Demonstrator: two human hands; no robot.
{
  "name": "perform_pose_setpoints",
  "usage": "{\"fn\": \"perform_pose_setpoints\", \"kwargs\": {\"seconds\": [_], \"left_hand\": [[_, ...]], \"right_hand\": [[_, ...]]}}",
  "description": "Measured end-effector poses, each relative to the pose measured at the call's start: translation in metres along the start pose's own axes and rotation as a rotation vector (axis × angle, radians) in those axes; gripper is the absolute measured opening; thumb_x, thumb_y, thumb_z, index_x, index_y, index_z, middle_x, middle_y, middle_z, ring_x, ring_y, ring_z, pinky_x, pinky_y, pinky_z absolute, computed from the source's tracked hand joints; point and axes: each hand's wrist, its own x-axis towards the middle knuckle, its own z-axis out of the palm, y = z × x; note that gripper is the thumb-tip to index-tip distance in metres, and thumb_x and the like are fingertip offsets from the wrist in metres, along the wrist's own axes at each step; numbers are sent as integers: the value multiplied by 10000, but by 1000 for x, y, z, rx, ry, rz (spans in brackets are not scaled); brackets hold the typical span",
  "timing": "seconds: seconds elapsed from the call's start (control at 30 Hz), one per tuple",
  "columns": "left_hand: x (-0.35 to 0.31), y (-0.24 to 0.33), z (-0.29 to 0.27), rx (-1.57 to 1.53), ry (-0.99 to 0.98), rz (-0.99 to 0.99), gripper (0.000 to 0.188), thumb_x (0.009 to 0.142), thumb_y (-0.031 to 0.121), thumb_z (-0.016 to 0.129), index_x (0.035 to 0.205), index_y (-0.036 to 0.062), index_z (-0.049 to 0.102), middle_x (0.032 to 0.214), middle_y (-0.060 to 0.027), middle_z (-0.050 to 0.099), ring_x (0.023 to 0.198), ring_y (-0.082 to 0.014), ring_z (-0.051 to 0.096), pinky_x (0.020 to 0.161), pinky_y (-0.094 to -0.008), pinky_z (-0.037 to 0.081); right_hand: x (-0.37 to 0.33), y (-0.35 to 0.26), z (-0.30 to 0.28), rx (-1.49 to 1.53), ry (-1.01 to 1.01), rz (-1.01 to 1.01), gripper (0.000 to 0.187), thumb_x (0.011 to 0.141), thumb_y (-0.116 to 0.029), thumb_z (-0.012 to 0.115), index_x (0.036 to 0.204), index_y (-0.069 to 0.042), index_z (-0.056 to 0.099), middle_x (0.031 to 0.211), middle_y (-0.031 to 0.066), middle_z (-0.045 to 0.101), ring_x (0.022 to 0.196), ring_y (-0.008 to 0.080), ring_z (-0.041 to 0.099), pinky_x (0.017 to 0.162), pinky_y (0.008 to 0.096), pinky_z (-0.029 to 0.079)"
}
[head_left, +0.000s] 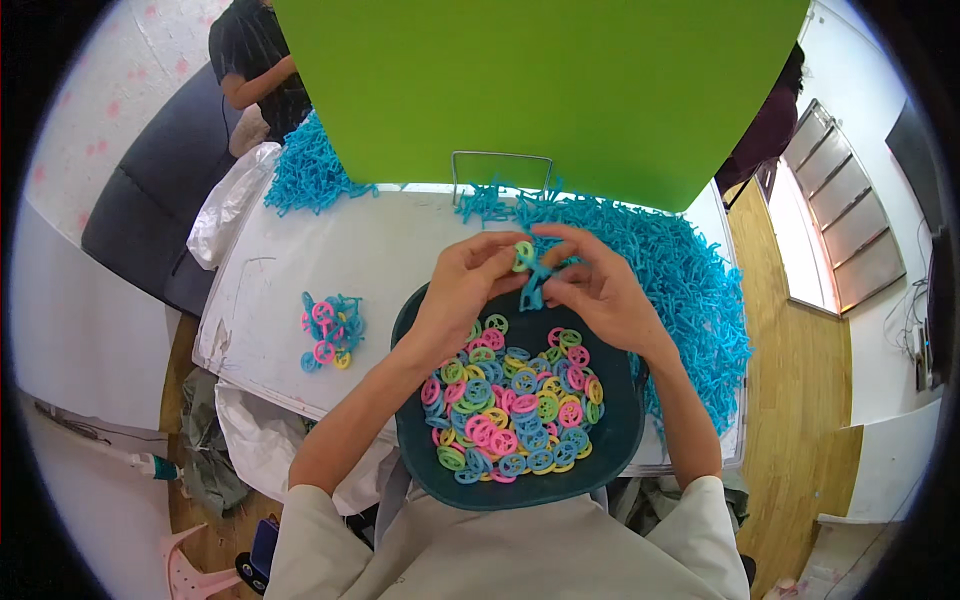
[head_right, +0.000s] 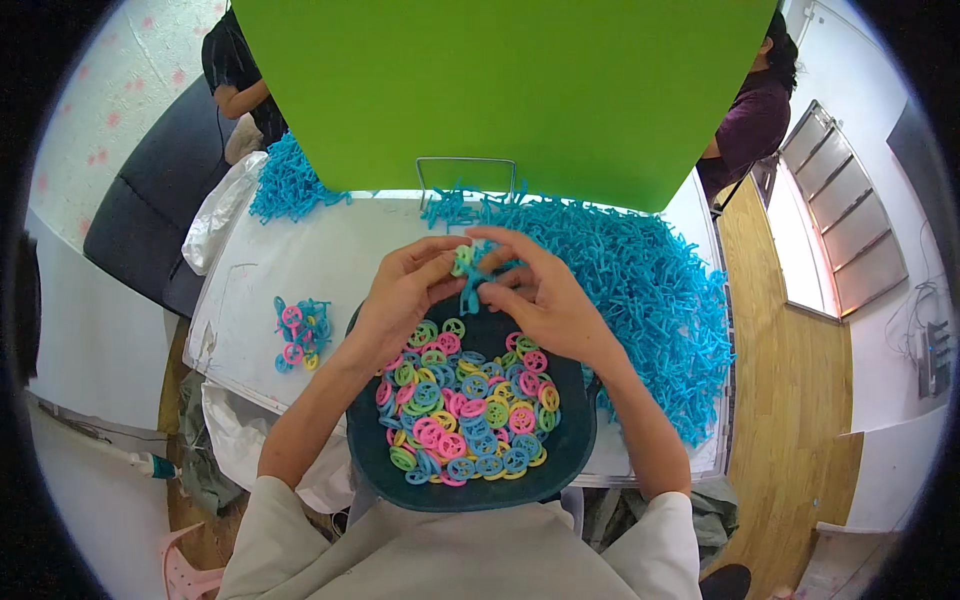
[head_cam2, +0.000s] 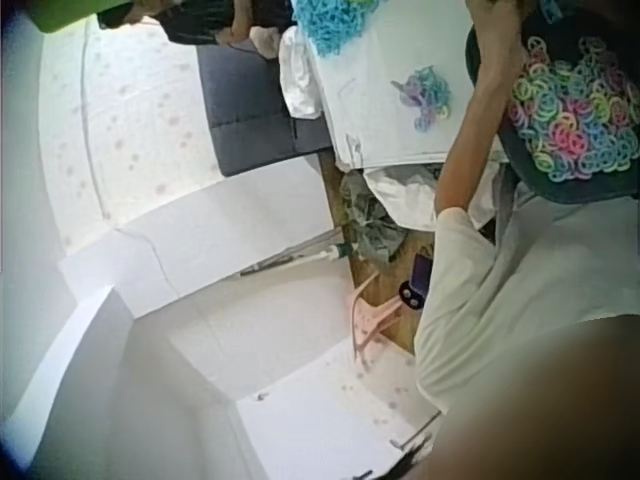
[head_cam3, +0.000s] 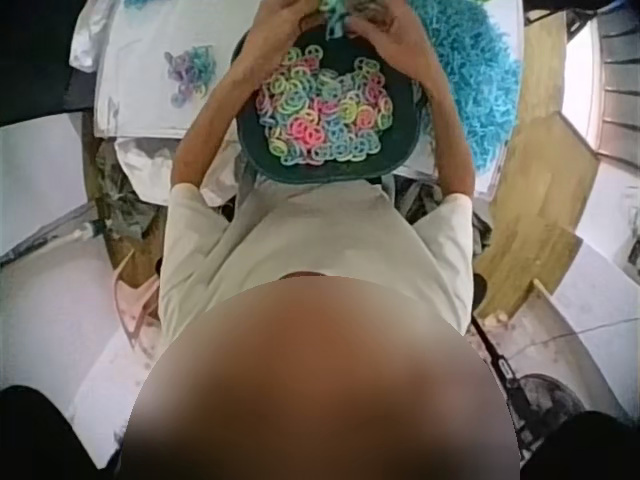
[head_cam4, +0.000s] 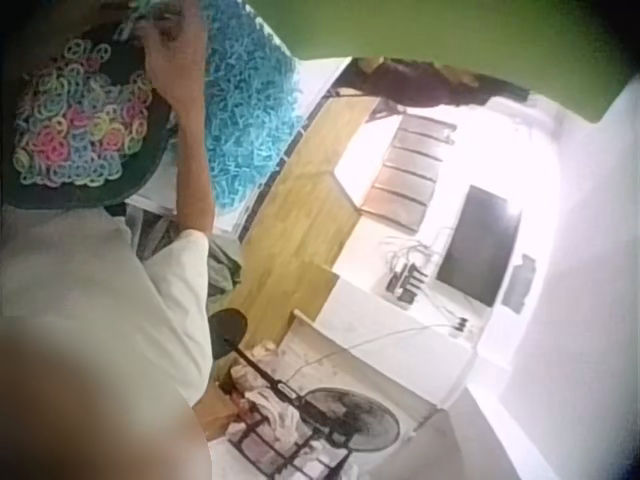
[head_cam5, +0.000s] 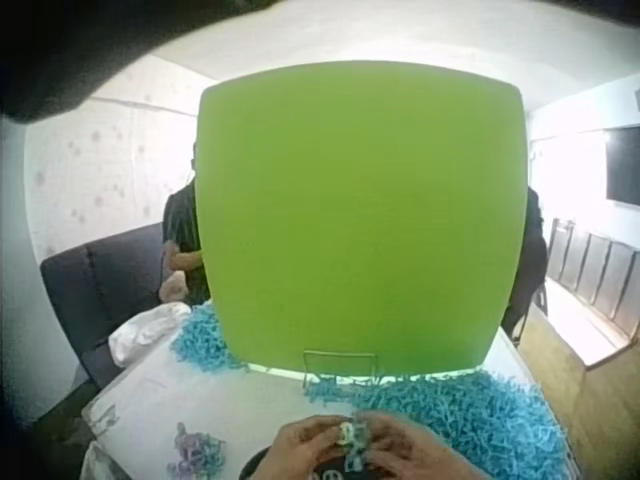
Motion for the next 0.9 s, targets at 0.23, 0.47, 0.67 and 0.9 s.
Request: {"fn": "perform_pose_setpoints", "kwargs": {"seconds": [0.23,0.47,0.67,0.9], "left_hand": [[-3,-16,-4,1160,-281,152,165,802,9,632,959,-3,684,1086,-142,636,891,-262,668,728,-346,549],[-17,-40,-1,1874,-414,414,203,713,-14,669,914,10,644,1063,-132,584,1006,-288,618,736,-415,546],[-11,-19,3,1269,-11,604,134,807,-18,641,939,1,632,945,-125,648,857,-251,662,687,-355,561],[-1,1,0,342,22,283,114,966,63,571,1025,-34,585,858,-90,651,744,-136,654,627,-270,572]], "right_hand": [[9,9,-4,-444,161,-460,273,913,-52,651,1182,-23,614,1115,107,609,924,144,636,774,270,513],[3,4,0,78,137,-92,143,953,-64,613,1065,17,648,938,55,679,879,92,620,768,243,495],[6,11,-3,4,190,-66,164,913,-86,686,1035,18,652,894,9,659,729,52,558,620,222,440],[7,13,-1,-289,308,-125,161,875,-104,722,985,-12,651,774,36,632,626,56,522,559,233,417]]}}
